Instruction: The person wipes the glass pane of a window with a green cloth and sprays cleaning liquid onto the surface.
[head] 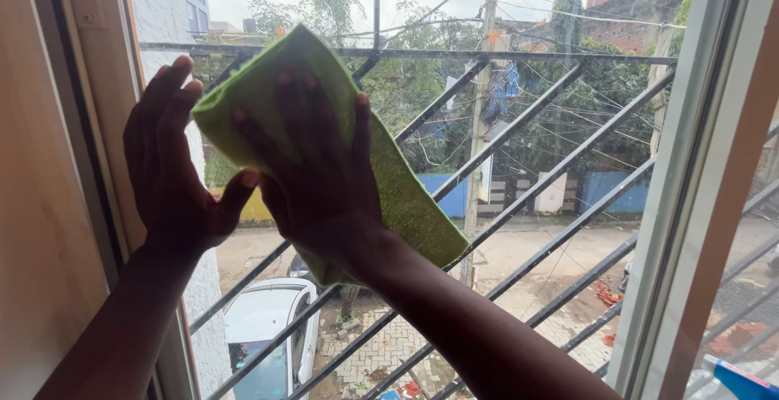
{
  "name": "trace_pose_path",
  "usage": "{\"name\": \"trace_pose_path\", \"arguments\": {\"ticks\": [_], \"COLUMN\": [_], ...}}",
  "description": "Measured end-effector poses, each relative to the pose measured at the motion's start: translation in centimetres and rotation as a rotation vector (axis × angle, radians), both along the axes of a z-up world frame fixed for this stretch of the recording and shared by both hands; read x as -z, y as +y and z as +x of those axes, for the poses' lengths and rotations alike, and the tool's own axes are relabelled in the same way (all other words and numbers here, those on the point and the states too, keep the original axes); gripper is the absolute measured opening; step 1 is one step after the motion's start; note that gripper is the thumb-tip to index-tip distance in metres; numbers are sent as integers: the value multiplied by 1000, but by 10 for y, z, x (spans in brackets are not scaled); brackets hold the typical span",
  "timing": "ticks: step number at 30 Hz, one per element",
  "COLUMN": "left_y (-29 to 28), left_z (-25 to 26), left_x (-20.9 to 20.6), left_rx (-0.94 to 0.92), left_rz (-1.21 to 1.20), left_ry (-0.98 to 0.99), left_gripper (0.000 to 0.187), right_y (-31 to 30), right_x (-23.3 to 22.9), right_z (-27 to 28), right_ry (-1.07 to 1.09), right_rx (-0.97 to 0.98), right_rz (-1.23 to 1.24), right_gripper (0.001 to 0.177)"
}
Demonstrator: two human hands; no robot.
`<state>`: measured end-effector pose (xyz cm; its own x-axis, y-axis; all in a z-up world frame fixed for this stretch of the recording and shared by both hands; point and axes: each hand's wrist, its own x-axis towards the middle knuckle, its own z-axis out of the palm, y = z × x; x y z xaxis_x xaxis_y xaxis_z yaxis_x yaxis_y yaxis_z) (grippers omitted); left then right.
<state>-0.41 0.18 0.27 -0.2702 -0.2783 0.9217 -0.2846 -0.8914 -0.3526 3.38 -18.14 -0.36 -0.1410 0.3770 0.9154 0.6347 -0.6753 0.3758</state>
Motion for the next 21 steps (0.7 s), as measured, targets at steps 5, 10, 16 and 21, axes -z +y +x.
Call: {"name": "trace_pose_path", "arguments": {"ticks": [5, 10, 16, 21], "left_y": [3, -6, -9, -11], "left_z": [0, -6, -5, 0], "left_x": [2, -1, -4, -2], "left_rx": [-76, -134, -236, -382], "left_rz": [-11, -12, 64, 218], "left_ry": [27, 73, 99, 148], "left_gripper": [66, 59, 64, 68], "right_y": [-43, -129, -199, -162], "right_x": [38, 56, 28, 10], "right_z": [2, 19, 34, 48], "right_ry": [9, 0, 127, -35], "right_rx": [55, 170, 372, 287], "right_rz": [-137, -159, 104, 372], "right_gripper": [63, 66, 70, 66]}}
